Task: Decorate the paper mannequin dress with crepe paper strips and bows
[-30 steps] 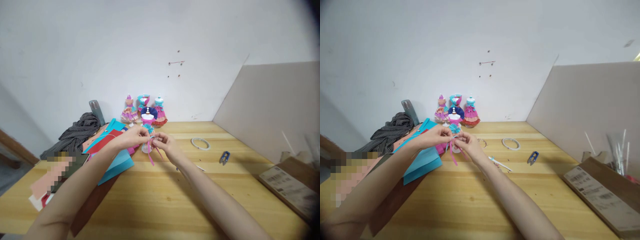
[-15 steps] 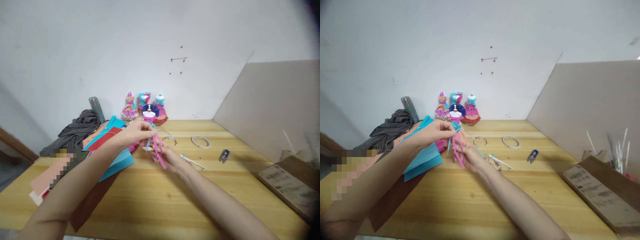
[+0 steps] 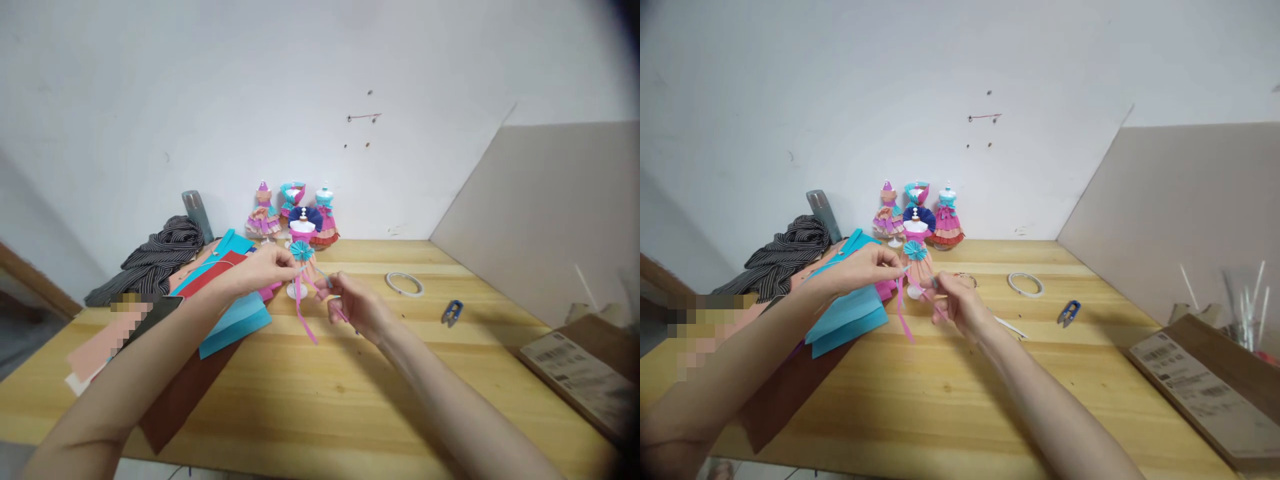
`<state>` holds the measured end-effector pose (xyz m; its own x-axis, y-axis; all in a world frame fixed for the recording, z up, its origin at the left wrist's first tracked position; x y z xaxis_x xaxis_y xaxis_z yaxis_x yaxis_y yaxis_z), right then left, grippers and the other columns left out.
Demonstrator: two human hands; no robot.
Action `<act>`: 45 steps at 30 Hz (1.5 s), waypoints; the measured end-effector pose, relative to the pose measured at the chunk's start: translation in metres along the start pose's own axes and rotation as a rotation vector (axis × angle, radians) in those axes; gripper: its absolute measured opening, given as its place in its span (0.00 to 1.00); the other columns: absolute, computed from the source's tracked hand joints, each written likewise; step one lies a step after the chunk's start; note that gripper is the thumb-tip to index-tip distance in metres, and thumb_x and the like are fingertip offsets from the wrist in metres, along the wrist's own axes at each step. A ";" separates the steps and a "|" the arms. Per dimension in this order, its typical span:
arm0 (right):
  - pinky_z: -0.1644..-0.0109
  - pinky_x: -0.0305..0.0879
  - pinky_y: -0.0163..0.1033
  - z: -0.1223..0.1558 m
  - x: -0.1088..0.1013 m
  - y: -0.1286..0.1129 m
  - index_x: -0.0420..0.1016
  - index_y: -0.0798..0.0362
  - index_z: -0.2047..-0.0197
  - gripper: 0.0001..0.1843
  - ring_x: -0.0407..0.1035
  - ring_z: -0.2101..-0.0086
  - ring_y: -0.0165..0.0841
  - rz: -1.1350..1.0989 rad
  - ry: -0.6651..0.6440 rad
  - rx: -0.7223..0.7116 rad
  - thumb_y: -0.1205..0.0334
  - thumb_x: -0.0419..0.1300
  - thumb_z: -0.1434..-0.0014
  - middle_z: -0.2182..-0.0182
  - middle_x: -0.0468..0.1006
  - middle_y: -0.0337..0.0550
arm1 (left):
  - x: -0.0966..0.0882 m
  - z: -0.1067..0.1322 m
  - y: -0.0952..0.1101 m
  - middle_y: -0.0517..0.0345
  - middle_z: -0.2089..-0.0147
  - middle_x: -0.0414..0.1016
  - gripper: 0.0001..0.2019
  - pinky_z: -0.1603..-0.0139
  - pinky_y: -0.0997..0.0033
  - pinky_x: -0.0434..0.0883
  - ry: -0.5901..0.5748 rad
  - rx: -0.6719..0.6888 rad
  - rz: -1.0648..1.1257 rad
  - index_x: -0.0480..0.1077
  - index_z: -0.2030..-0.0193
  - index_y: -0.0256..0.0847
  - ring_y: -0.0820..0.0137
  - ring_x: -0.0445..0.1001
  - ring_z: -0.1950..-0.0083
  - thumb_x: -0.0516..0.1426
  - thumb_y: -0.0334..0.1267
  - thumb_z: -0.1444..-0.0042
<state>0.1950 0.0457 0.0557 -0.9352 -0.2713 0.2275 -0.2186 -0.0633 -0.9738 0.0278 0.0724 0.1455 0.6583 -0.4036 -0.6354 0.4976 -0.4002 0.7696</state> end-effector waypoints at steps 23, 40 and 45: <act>0.47 0.65 0.53 0.032 0.038 -0.052 0.73 0.49 0.63 0.07 0.73 0.55 0.41 1.092 0.101 -1.047 0.70 0.58 0.44 0.68 0.80 0.42 | 0.024 0.002 -0.009 0.67 0.79 0.51 0.13 0.75 0.75 0.48 -0.298 0.097 0.208 0.63 0.80 0.36 0.79 0.50 0.76 0.58 0.40 0.50; 0.38 0.56 0.59 0.036 0.033 -0.054 0.70 0.48 0.71 0.08 0.74 0.62 0.35 1.204 -0.037 -1.331 0.71 0.57 0.46 0.77 0.75 0.36 | 0.039 -0.001 -0.017 0.63 0.79 0.64 0.13 0.72 0.76 0.59 -0.413 0.055 0.260 0.70 0.77 0.35 0.77 0.61 0.74 0.59 0.44 0.50; 0.39 0.57 0.58 0.032 0.032 -0.045 0.67 0.49 0.72 0.08 0.73 0.64 0.34 1.233 -0.070 -1.340 0.72 0.56 0.46 0.78 0.73 0.35 | 0.039 -0.001 -0.015 0.62 0.80 0.64 0.21 0.74 0.75 0.58 -0.402 0.069 0.180 0.66 0.81 0.36 0.78 0.59 0.77 0.54 0.50 0.44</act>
<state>0.1837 0.0093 0.1066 -0.7121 0.4016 -0.5759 0.4265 0.8990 0.0996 0.0464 0.0632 0.1090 0.4526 -0.7540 -0.4760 0.3476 -0.3424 0.8729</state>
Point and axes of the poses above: each hand's wrist, its own z-axis away from the middle knuckle, its own x-axis out of the palm, y = z × x, the point moved 4 cm from there along -z, towards the middle knuckle
